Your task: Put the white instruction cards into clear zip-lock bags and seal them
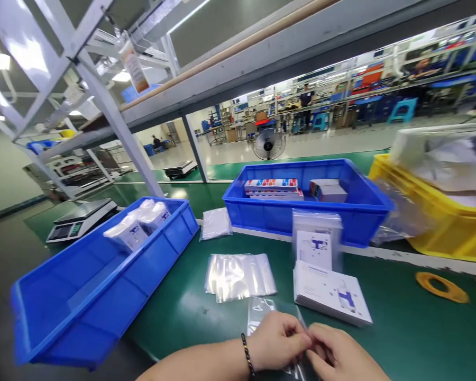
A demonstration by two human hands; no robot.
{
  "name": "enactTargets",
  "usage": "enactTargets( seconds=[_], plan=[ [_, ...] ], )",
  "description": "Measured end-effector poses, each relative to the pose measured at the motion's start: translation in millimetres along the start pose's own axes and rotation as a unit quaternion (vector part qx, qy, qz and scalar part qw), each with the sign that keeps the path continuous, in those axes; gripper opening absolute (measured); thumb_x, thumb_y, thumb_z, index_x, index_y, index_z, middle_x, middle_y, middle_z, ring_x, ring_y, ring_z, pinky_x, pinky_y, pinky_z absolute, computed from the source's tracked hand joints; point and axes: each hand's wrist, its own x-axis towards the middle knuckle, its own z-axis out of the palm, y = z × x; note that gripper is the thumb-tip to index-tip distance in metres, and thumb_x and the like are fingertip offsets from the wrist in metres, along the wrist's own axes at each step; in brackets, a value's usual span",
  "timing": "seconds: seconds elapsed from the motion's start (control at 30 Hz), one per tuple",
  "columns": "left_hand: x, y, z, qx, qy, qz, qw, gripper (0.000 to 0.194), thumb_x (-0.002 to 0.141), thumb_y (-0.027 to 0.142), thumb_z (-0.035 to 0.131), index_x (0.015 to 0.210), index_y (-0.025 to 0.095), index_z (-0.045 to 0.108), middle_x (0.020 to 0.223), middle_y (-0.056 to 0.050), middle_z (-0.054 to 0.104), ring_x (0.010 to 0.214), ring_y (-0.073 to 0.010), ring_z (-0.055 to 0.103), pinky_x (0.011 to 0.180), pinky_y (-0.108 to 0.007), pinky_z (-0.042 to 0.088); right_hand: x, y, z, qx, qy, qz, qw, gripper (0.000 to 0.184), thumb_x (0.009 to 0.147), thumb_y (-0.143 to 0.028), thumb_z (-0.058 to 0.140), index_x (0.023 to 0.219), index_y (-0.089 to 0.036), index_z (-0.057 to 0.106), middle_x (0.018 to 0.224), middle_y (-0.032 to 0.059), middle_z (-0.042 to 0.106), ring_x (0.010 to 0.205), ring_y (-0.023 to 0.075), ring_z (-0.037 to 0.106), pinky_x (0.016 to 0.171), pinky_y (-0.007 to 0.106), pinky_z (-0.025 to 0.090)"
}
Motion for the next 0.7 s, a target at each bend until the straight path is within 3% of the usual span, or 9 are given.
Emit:
enactTargets(
  seconds=[0.17, 0.3, 0.5, 0.7],
  plan=[
    [-1.1, 5.2, -2.0, 0.023, -0.020, 0.007, 1.000, 0.017, 0.074, 0.025, 0.053, 0.062, 0.013, 0.058, 0.048, 0.006, 0.045, 0.047, -0.0067, 0.042, 0.046, -0.016, 0.034, -2.9, -24.0, -6.4, -0.014, -0.030, 0.024, 0.999, 0.024, 0.066, -0.031, 0.049, 0.050, -0.021, 0.035, 0.051, -0.0029, 0.040, 0.052, 0.0112, 0.035, 0.047, 0.022, 0.029],
    [-3.3, 8.1, -2.9, -0.009, -0.042, -0.007, 0.999, 0.015, 0.071, 0.023, 0.052, 0.058, 0.015, 0.052, 0.045, 0.007, 0.043, 0.042, -0.0065, 0.041, 0.043, -0.017, 0.032, -5.0, -24.9, -9.0, 0.006, -0.046, 0.030, 0.998, 0.019, 0.065, -0.026, 0.046, 0.052, -0.020, 0.034, 0.054, -0.0040, 0.035, 0.054, 0.0105, 0.032, 0.049, 0.022, 0.027],
    [-3.1, 9.2, -3.2, -0.046, -0.035, 0.009, 0.998, 0.018, 0.065, 0.023, 0.056, 0.051, 0.016, 0.048, 0.042, 0.007, 0.043, 0.041, -0.0059, 0.039, 0.040, -0.018, 0.028, -5.1, -22.0, -5.2, 0.022, -0.055, 0.043, 0.997, 0.021, 0.062, -0.023, 0.056, 0.051, -0.019, 0.038, 0.053, -0.0059, 0.034, 0.051, 0.0080, 0.031, 0.046, 0.020, 0.024],
    [-0.3, 11.2, -2.5, -0.044, -0.077, -0.025, 0.996, 0.042, 0.064, 0.054, 0.055, 0.047, 0.018, 0.042, 0.038, 0.006, 0.042, 0.033, -0.0050, 0.036, 0.036, -0.019, 0.025, -5.6, -22.9, -11.5, 0.078, -0.091, -0.007, 0.993, 0.022, 0.074, -0.020, 0.046, 0.059, -0.015, 0.061, 0.056, -0.0031, 0.051, 0.056, 0.0097, 0.043, 0.055, 0.021, 0.034]
  ],
)
